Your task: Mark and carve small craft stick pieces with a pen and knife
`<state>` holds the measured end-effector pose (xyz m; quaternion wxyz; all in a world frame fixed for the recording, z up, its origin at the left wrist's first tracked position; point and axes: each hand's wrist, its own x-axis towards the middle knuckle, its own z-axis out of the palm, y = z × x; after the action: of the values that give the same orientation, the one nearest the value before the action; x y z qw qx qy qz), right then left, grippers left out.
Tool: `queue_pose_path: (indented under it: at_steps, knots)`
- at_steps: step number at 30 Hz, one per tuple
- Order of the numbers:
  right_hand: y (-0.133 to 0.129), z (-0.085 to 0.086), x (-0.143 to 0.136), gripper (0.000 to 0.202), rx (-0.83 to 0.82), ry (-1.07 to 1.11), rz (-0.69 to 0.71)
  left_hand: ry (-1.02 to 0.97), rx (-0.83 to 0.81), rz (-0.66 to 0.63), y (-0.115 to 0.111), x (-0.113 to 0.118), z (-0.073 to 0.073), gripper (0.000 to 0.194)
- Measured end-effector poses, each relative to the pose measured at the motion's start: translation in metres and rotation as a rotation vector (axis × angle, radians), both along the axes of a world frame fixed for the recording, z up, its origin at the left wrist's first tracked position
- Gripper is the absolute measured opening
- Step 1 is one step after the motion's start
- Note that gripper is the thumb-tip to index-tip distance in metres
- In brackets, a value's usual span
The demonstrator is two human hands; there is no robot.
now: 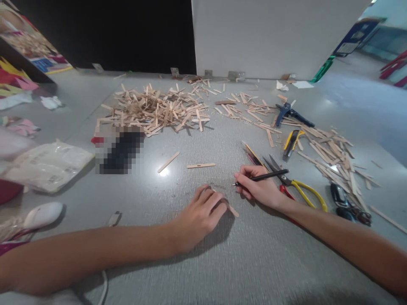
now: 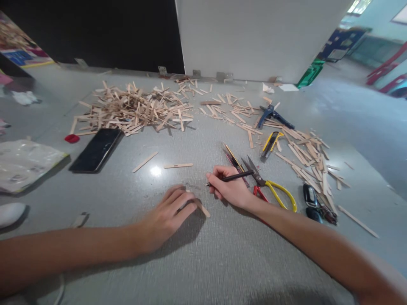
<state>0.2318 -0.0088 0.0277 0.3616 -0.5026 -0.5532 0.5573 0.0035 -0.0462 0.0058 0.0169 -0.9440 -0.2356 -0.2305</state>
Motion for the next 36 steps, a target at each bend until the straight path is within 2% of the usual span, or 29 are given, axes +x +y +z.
queue_pose_path:
  at_steps: [4,10,12,15,21,26,32,36]
  knots:
    - [-0.001,0.001,0.000,0.050,0.009,-0.005,0.005,-0.005,0.065,0.106,-0.002,-0.001,-0.007,0.027]
    - [-0.003,0.001,0.000,0.052,0.014,-0.022,0.029,0.001,-0.107,-0.006,0.001,0.001,-0.003,0.022]
    - [-0.003,0.000,0.000,0.052,0.025,-0.032,0.041,-0.035,-0.164,-0.032,0.003,0.001,-0.004,0.027]
    - [-0.005,-0.001,0.000,0.052,0.053,-0.071,0.092,-0.105,-0.250,-0.001,0.004,-0.001,-0.009,0.035]
    - [-0.009,-0.003,0.002,0.048,0.116,-0.206,0.188,-0.065,-0.401,0.172,0.005,-0.002,-0.016,0.083]
    - [-0.011,0.001,0.000,0.046,0.148,-0.269,0.194,0.019,-0.483,0.219,0.008,0.003,-0.014,0.085]
    - [-0.011,0.000,-0.002,0.044,0.053,-0.216,0.225,-0.035,-0.524,0.213,0.009,0.003,-0.015,0.083]
    - [-0.010,-0.002,-0.001,0.045,0.071,-0.225,0.247,-0.097,-0.577,0.226,0.009,0.003,-0.015,0.096]
